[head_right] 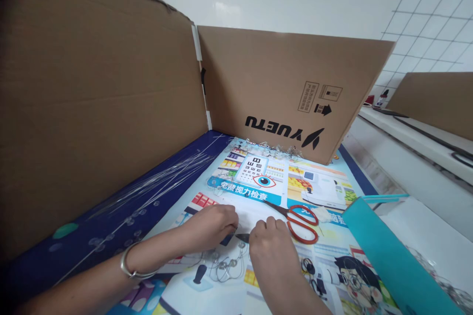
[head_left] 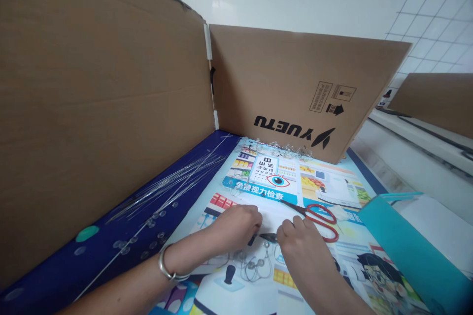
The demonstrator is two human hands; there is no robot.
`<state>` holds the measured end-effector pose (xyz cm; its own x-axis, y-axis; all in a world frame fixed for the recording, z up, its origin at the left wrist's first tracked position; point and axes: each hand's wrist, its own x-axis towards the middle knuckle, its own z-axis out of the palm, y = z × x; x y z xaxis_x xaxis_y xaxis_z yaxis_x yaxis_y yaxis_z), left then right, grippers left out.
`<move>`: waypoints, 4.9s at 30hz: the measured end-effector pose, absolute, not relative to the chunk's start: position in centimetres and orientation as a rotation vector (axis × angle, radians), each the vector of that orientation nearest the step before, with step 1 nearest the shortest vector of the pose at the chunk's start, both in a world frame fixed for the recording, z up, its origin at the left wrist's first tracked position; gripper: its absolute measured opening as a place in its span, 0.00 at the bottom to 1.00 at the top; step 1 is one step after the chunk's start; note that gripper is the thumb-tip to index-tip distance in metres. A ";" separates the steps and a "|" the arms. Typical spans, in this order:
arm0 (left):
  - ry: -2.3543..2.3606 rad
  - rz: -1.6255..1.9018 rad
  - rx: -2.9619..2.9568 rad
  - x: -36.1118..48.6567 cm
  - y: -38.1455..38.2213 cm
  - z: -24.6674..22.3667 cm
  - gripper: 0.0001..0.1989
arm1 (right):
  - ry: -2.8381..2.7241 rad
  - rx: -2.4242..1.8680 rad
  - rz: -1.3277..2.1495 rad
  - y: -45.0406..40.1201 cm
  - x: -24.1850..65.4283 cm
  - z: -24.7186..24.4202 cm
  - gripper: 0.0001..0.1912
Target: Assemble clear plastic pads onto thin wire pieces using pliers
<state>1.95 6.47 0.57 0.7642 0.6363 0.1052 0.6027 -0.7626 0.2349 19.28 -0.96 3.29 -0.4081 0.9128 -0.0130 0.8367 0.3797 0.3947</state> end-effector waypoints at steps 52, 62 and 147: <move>0.457 0.321 3.114 1.2 6.2 2.5 0.06 | 2.449 1.622 0.447 -0.5 19.9 3.2 0.09; 0.704 0.335 2.880 1.1 7.0 1.0 0.07 | 2.500 1.590 0.531 -0.4 20.5 3.0 0.07; 0.723 0.460 2.760 1.1 6.6 0.2 0.07 | 2.630 1.671 0.497 0.1 21.5 -0.1 0.07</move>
<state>1.11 6.65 0.20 0.8269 0.5098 0.2371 0.4304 -0.8453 0.3166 21.52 0.13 -0.09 -0.4392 0.8806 0.1780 0.8848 0.3896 0.2556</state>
